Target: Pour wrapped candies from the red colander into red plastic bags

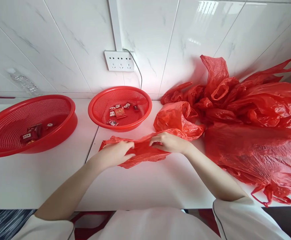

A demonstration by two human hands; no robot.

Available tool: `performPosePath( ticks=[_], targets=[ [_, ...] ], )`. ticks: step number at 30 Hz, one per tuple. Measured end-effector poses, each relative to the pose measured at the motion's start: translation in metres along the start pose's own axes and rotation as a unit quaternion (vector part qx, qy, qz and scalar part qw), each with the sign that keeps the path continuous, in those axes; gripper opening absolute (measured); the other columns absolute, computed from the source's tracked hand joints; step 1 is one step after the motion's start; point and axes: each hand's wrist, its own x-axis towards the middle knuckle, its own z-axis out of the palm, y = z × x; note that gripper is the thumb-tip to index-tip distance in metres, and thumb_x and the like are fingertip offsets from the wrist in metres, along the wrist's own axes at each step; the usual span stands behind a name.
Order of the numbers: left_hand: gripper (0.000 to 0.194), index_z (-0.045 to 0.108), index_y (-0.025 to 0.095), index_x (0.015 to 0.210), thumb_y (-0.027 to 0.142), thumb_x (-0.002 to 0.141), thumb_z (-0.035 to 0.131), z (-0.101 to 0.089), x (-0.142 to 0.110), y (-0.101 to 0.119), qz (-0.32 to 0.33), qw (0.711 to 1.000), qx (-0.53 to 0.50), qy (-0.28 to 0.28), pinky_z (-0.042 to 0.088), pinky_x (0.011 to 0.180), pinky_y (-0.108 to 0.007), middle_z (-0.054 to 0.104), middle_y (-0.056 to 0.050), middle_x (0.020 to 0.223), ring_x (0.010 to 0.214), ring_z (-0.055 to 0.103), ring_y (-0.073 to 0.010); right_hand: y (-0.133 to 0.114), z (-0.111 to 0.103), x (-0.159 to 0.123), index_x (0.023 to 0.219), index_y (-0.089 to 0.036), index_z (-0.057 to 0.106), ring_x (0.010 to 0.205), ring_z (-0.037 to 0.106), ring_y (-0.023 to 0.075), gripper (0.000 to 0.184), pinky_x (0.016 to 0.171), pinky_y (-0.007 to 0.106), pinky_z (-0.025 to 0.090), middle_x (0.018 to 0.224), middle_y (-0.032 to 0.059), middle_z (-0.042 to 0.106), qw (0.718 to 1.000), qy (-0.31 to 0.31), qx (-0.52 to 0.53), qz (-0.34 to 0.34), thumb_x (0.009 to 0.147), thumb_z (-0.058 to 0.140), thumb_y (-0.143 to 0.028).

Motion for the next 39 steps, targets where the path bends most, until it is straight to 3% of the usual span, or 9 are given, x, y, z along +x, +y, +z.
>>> performPosePath(
  ticks=[5,7,10,16,20,23,29,34,39],
  targets=[
    [0.026,0.062,0.028,0.112,0.031,0.087,0.055,-0.002,0.005,0.027,0.133,0.987,0.076,-0.053,0.048,0.079,-0.031,0.065,-0.003,0.108,0.096,0.063,-0.0215,-0.007,0.006,0.007,0.102,-0.02,0.066,0.094,0.062,0.0177,0.017,0.084,0.032,0.049,0.104,0.0072,0.067,0.992,0.094,0.002,-0.079,0.095,0.051,-0.028],
    [0.043,0.055,0.03,0.124,0.032,0.081,0.062,0.001,0.009,0.022,0.073,0.991,0.101,-0.057,0.049,0.074,-0.032,0.06,-0.005,0.122,0.098,0.063,-0.0242,-0.001,0.013,0.009,0.108,-0.021,0.064,0.11,0.057,0.0239,0.022,0.095,0.04,0.045,0.117,0.0097,0.063,0.993,0.089,-0.057,-0.051,0.089,0.062,-0.032],
    [0.07,0.043,0.035,0.138,0.036,0.073,0.069,0.005,0.016,0.0,-0.001,0.987,0.089,-0.132,0.05,0.072,-0.035,0.05,-0.006,0.139,0.101,0.064,-0.0289,0.015,0.024,0.01,0.132,-0.024,0.052,0.13,0.043,0.0328,0.067,0.107,0.05,0.036,0.14,0.0133,0.047,0.994,0.033,-0.095,0.029,0.07,0.078,-0.032],
    [0.09,0.037,0.03,0.145,0.055,0.067,0.073,0.014,0.026,-0.042,-0.087,0.98,-0.092,-0.152,0.045,0.095,-0.041,0.054,-0.011,0.136,0.124,0.052,-0.0323,0.049,0.04,0.008,0.152,-0.03,0.024,0.137,0.037,0.0316,0.099,0.111,0.046,0.035,0.154,0.0095,0.033,0.994,-0.07,0.037,0.072,0.068,0.076,-0.043],
    [0.064,0.052,0.026,0.131,0.064,0.079,0.056,0.017,0.022,-0.057,-0.216,0.926,-0.271,-0.15,0.05,0.087,-0.037,0.062,-0.01,0.123,0.108,0.062,-0.0259,0.059,0.046,0.008,0.147,-0.024,0.036,0.134,0.042,0.0287,0.09,0.112,0.042,0.036,0.149,0.0097,0.041,0.992,-0.035,0.111,0.045,0.069,0.077,-0.043],
    [0.052,0.063,0.022,0.113,0.062,0.08,0.059,0.016,0.017,-0.062,-0.23,0.896,-0.361,-0.115,0.052,0.081,-0.032,0.068,-0.01,0.113,0.101,0.065,-0.0235,0.054,0.045,0.01,0.131,-0.022,0.055,0.12,0.056,0.0242,0.057,0.103,0.037,0.044,0.133,0.0078,0.058,0.989,0.009,0.139,0.041,0.079,0.07,-0.04],
    [0.055,0.049,0.018,0.075,0.073,0.075,0.055,0.003,0.022,-0.072,-0.345,0.766,-0.532,0.11,0.043,0.043,-0.019,0.056,0.0,0.054,0.05,0.061,-0.0142,0.023,0.008,0.022,0.106,-0.021,0.067,0.092,0.067,0.0184,0.023,0.086,0.032,0.051,0.103,0.0056,0.071,0.993,0.104,0.062,-0.003,0.095,0.051,-0.033],
    [0.054,0.048,0.018,0.108,0.06,0.077,0.06,-0.012,0.037,-0.076,-0.356,0.756,-0.537,0.117,0.057,0.061,-0.03,0.069,-0.009,0.075,0.069,0.072,-0.0248,-0.011,-0.045,0.026,0.105,-0.021,0.066,0.09,0.067,0.0189,0.023,0.084,0.032,0.051,0.102,0.0049,0.072,0.973,0.225,-0.004,0.043,0.096,0.05,-0.033],
    [0.031,0.055,0.014,0.095,0.041,0.081,0.05,-0.012,0.043,-0.072,-0.322,0.741,-0.584,0.08,0.058,0.06,-0.029,0.069,-0.01,0.073,0.072,0.073,-0.0254,-0.024,-0.057,0.029,0.103,-0.021,0.067,0.089,0.067,0.0183,0.023,0.082,0.031,0.051,0.102,0.0038,0.072,0.966,0.253,0.022,0.042,0.096,0.049,-0.034]
  ],
)
